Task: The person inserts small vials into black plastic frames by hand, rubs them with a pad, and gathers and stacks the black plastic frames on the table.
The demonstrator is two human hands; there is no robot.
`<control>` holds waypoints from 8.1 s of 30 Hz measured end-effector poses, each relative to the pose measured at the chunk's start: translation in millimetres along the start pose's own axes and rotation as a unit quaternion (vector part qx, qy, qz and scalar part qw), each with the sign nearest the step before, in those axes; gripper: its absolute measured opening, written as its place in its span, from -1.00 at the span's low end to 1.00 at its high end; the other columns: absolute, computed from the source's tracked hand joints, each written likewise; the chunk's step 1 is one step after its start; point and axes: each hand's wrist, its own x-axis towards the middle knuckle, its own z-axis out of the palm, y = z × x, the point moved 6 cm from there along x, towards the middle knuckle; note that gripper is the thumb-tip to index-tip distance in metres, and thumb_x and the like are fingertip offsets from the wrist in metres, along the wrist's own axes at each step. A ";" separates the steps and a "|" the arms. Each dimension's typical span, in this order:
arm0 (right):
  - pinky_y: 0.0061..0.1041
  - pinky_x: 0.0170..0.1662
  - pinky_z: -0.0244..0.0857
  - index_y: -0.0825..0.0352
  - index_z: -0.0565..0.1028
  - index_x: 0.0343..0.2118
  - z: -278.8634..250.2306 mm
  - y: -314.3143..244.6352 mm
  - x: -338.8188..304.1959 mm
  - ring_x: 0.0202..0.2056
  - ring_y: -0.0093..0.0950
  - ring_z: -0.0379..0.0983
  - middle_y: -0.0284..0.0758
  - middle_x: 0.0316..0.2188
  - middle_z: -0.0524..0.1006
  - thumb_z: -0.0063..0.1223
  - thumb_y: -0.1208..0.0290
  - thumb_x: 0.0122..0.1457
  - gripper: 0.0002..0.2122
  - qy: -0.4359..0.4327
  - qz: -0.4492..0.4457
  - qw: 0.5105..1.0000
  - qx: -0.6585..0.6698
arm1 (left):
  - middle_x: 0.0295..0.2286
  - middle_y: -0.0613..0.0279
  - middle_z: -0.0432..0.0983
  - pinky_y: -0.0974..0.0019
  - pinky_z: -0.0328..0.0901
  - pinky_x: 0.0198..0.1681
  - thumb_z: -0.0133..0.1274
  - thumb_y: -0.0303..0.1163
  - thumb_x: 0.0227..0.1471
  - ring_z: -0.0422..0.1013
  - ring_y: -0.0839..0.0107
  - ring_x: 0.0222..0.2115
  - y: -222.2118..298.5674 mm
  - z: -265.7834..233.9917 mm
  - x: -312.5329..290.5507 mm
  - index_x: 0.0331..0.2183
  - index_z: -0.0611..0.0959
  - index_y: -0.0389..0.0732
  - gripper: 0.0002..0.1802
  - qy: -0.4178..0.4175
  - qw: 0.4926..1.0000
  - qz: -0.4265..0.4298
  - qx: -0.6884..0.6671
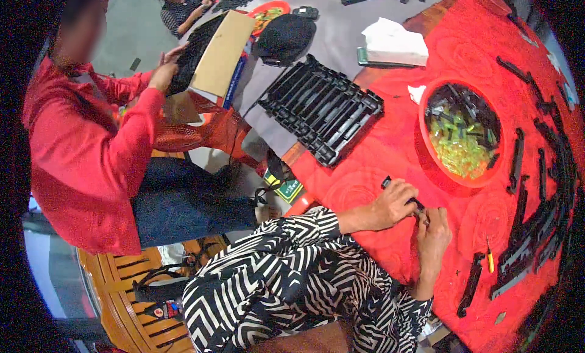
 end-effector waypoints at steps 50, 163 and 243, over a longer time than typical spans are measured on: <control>-0.23 -0.55 0.32 0.26 0.42 -0.31 14.0 17.5 -27.4 -0.51 -0.19 0.43 -0.24 -0.40 0.37 0.06 0.38 -0.01 -0.82 0.058 0.097 0.993 -0.044 | -0.25 -0.01 0.33 0.08 0.19 -0.12 0.15 -0.37 -0.28 0.28 0.08 -0.18 6.4 -19.1 24.8 -0.36 0.49 -0.29 -0.66 -0.101 0.995 -0.016 -0.019; -0.59 -0.71 -0.09 0.56 0.37 -0.40 24.9 30.9 -10.7 -0.82 -0.64 -0.02 -0.41 -0.82 0.16 -0.36 0.32 0.08 -0.66 0.187 0.097 0.683 0.699 | -0.37 0.11 0.31 0.20 0.15 -0.30 -0.06 -0.42 -0.15 0.25 0.20 -0.33 16.1 -15.2 -3.5 -0.31 0.56 -0.06 -0.75 -0.236 0.971 -0.024 0.015; -0.59 -0.65 0.04 0.49 0.37 -0.51 -32.5 50.2 -39.0 -0.72 -0.56 0.19 -0.29 -0.75 0.29 -0.30 0.22 0.07 -0.65 0.228 0.102 0.743 0.620 | -0.33 0.07 0.42 0.09 0.16 -0.08 0.11 -0.55 -0.29 0.37 0.23 -0.32 2.0 -30.9 -19.8 -0.41 0.47 -0.30 -0.74 -0.097 0.994 -0.053 -0.015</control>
